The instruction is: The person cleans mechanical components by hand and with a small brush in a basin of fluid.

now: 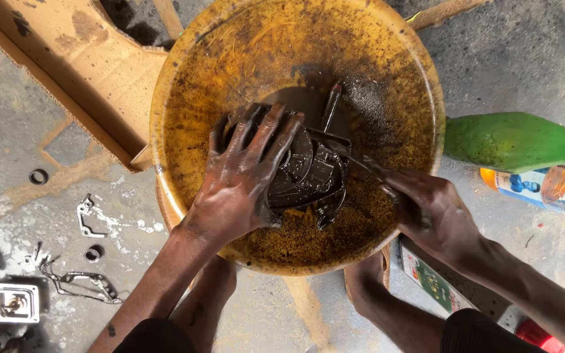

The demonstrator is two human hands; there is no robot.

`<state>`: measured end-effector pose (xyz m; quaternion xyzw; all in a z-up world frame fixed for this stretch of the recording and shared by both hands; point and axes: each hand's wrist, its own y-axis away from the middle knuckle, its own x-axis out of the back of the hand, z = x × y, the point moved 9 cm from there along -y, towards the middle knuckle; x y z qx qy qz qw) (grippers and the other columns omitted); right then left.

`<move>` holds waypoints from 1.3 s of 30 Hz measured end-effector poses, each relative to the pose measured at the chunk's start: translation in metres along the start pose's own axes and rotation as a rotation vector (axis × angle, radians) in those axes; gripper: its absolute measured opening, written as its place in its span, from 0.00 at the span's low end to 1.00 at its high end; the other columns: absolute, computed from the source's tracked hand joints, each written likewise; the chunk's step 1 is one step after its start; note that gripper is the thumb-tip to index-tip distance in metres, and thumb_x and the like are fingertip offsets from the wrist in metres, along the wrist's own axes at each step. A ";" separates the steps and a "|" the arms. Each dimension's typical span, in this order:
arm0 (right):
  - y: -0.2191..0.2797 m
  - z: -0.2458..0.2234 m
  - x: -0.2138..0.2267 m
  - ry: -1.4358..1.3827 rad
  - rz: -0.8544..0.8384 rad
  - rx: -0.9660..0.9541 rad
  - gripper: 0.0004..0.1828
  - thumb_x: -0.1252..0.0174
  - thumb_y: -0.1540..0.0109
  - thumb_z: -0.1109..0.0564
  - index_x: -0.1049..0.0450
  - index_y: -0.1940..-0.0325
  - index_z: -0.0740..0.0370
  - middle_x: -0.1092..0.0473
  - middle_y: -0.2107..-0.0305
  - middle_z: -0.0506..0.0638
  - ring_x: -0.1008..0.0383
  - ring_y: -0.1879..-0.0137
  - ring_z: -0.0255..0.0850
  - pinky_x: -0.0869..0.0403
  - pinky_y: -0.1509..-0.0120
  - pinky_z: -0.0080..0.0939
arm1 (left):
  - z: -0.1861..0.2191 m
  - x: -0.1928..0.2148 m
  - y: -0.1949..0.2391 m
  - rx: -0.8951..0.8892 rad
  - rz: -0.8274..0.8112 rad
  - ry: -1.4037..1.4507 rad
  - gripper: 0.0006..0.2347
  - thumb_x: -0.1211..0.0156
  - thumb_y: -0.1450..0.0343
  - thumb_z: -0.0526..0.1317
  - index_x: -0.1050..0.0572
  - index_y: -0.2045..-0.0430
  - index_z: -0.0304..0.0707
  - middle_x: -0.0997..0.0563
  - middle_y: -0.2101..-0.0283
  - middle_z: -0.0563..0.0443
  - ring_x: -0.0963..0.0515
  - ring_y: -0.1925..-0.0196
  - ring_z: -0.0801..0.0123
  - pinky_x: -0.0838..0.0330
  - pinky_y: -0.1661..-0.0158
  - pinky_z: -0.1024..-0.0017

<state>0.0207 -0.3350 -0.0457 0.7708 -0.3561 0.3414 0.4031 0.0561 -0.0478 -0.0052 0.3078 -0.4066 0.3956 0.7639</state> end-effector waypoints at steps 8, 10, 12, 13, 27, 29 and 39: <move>0.006 -0.039 0.062 -0.089 0.143 -0.097 0.25 0.48 0.41 0.69 0.25 0.40 0.59 0.24 0.77 0.52 0.38 0.88 0.31 0.40 0.87 0.36 | -0.004 -0.001 0.000 -0.070 0.107 -0.052 0.65 0.32 0.54 0.76 0.68 0.26 0.57 0.74 0.23 0.43 0.75 0.21 0.42 0.78 0.28 0.30; 0.007 -0.068 0.073 -0.125 0.256 0.002 0.20 0.47 0.39 0.70 0.24 0.44 0.60 0.24 0.75 0.51 0.38 0.86 0.31 0.43 0.85 0.37 | 0.003 0.008 -0.004 -0.123 0.274 -0.106 0.65 0.36 0.52 0.81 0.70 0.26 0.61 0.79 0.25 0.41 0.79 0.24 0.41 0.81 0.31 0.32; 0.006 -0.085 0.069 -0.179 0.243 0.012 0.25 0.46 0.42 0.71 0.26 0.40 0.64 0.24 0.72 0.53 0.37 0.85 0.29 0.40 0.86 0.35 | -0.008 -0.005 -0.016 -0.033 0.223 -0.111 0.64 0.38 0.52 0.81 0.69 0.26 0.61 0.80 0.27 0.36 0.79 0.24 0.40 0.82 0.32 0.29; 0.006 -0.093 0.064 -0.208 0.236 0.012 0.28 0.46 0.43 0.72 0.27 0.38 0.66 0.24 0.71 0.54 0.36 0.85 0.29 0.39 0.86 0.34 | -0.012 -0.011 -0.019 0.009 0.194 -0.111 0.63 0.39 0.52 0.81 0.69 0.26 0.61 0.80 0.27 0.34 0.79 0.24 0.39 0.82 0.33 0.28; -0.018 -0.116 0.044 -0.185 0.444 0.088 0.32 0.46 0.48 0.71 0.34 0.38 0.73 0.27 0.58 0.66 0.29 0.61 0.55 0.27 0.60 0.54 | 0.014 -0.043 -0.044 0.110 -0.180 -0.171 0.62 0.43 0.43 0.79 0.72 0.25 0.40 0.77 0.23 0.37 0.77 0.21 0.38 0.82 0.31 0.24; -0.021 -0.121 0.051 -0.101 0.495 0.164 0.33 0.46 0.52 0.69 0.34 0.40 0.75 0.27 0.54 0.69 0.23 0.51 0.60 0.23 0.47 0.58 | 0.001 -0.032 -0.058 0.168 -0.165 -0.176 0.62 0.41 0.43 0.78 0.72 0.26 0.42 0.77 0.23 0.37 0.78 0.22 0.38 0.82 0.32 0.25; -0.035 -0.108 0.029 -0.269 0.346 -0.048 0.19 0.49 0.39 0.70 0.27 0.43 0.76 0.24 0.51 0.67 0.19 0.62 0.51 0.24 0.59 0.47 | -0.001 -0.033 -0.050 0.155 -0.030 -0.143 0.64 0.44 0.45 0.82 0.72 0.26 0.40 0.75 0.22 0.34 0.75 0.20 0.39 0.80 0.28 0.29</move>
